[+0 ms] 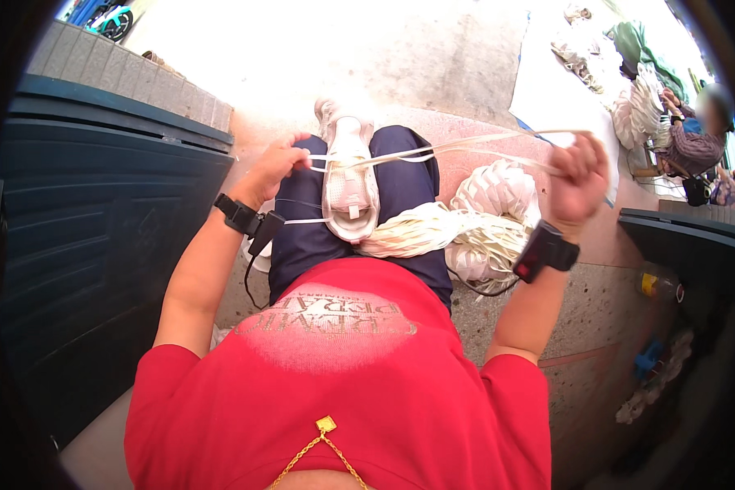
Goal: The recorder is threading laces into white shoes and bundling them.
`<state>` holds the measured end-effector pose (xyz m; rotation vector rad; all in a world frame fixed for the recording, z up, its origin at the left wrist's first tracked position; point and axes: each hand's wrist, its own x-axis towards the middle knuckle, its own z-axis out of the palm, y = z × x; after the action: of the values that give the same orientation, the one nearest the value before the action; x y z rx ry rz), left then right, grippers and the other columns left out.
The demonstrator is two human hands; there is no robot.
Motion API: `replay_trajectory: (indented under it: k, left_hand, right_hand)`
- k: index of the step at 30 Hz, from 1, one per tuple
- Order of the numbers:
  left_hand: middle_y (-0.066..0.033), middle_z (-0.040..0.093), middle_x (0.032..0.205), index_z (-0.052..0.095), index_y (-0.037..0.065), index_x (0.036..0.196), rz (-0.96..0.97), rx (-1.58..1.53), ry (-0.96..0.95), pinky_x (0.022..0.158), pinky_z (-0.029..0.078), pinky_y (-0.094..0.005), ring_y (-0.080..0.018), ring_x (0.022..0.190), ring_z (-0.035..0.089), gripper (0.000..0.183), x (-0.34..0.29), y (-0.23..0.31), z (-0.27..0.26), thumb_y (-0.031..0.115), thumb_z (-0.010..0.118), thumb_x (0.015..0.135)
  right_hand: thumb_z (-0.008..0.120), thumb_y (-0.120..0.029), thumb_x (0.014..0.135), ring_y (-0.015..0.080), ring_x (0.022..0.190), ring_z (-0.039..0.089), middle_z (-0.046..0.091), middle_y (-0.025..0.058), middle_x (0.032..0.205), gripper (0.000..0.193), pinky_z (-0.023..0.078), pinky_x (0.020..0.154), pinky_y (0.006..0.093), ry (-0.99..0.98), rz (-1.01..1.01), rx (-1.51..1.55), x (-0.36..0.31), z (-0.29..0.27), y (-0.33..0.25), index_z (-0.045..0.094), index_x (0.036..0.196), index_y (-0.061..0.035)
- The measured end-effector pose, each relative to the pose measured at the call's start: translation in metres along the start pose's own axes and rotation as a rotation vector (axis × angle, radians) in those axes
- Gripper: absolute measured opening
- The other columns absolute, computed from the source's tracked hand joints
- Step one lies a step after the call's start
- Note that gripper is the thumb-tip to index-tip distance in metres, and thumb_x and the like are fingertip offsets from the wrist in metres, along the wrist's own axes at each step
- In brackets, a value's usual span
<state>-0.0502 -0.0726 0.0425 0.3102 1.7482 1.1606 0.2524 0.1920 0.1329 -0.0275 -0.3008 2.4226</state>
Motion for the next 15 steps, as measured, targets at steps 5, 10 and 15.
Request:
replay_trajectory:
  k: [5,10,15]
  left_hand:
    - [-0.0026,0.056,0.076,0.051,0.001,0.110,0.275,0.387,0.012,0.071,0.040,-0.0218,-0.0102,0.073,0.051,0.033,0.019,-0.020,0.020,0.009,0.050,0.078]
    - [-0.0024,0.057,0.074,0.060,-0.002,0.091,0.251,0.443,-0.067,0.066,0.041,-0.0223,-0.0097,0.068,0.050,0.019,0.023,-0.020,0.022,0.012,0.053,0.079]
    - [-0.0046,0.056,0.069,0.061,0.000,0.088,0.339,0.559,-0.191,0.063,0.041,-0.0229,-0.0106,0.064,0.049,0.018,0.017,-0.009,0.033,0.014,0.055,0.079]
  right_hand:
    - [0.038,-0.004,0.084,0.0032,0.036,0.018,0.022,-0.0059,0.047,0.027,0.017,0.037,0.0209,-0.169,-0.182,0.074,-0.033,0.011,-0.050,0.031,0.060,-0.0129]
    - [0.041,-0.004,0.082,0.0014,0.035,0.015,0.023,-0.0067,0.045,0.030,0.013,0.035,0.0203,-0.282,-0.287,0.077,-0.040,0.018,-0.055,0.028,0.058,-0.0152]
    - [0.042,-0.003,0.082,0.0015,0.035,0.015,0.023,-0.0064,0.044,0.027,0.013,0.035,0.0201,-0.345,-0.339,0.063,-0.032,0.010,-0.059,0.030,0.061,-0.0140]
